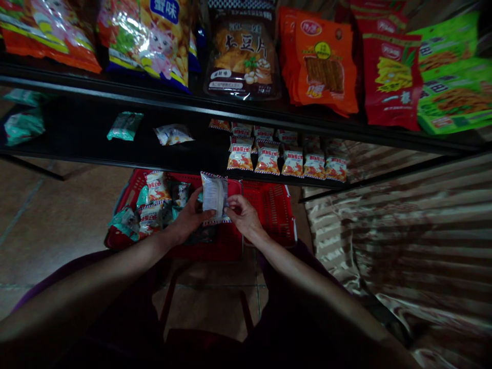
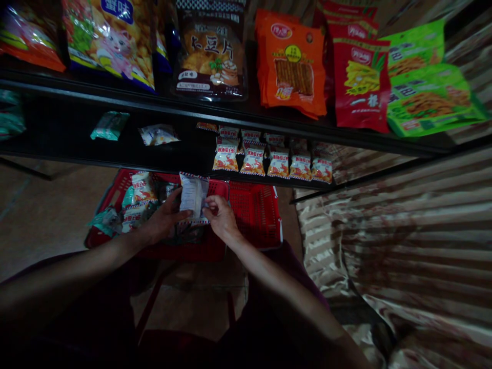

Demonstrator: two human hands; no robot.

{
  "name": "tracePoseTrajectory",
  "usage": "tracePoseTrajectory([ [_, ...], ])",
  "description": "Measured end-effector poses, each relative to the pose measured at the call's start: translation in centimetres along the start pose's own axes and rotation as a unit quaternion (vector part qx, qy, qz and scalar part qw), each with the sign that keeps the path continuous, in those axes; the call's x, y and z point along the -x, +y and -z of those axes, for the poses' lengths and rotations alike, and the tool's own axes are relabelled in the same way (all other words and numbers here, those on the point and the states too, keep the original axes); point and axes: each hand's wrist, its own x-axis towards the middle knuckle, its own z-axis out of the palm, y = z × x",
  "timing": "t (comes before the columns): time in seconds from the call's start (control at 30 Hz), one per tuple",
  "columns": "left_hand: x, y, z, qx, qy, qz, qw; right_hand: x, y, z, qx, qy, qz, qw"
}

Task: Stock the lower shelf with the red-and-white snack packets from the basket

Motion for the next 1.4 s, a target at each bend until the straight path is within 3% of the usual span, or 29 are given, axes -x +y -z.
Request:
tracePoseTrajectory([
  [0.2, 0.2, 0.2, -0.2, -0.046, -0.008, -0.024, 0.999, 0.1, -0.3, 0.0, 0.014, 0.003, 0.006, 1.0],
  [0.43, 0.8, 1.3, -0.6, -0.08, -0.007, -0.037, 0.996, 0.6, -2.0, 0.1, -0.112, -0.051, -0.059, 0.991],
  [0.67, 1.1, 1.8, -0.7, -0.12, -0.01, -0.048, 0.992, 0.7, -2.1, -0.3, -0.294, -0.072, -0.13, 0.944],
  [0.87, 0.7, 1.1, -0.3, -0.182, 0.009, -0.114, 0.977, 1.0, -2.9, -0.4, -0.332, -0.116, -0.167, 0.921],
  [1.03, 0.7, 0.7, -0.1, -0.205, 0.01, -0.158, 0.966, 1.0, -3.1, -0.6, -0.38, -0.112, -0.183, 0.9],
  [1.23, 0.3, 0.6, 0.1, -0.138, 0.042, -0.118, 0.982, 0.7, -2.8, -0.5, -0.43, -0.079, -0.23, 0.869],
  [1.4, -0.6, 0.9, 0.7, -0.099, 0.137, -0.117, 0.979, 0.4, -2.4, -0.2, -0.467, -0.104, -0.237, 0.845],
])
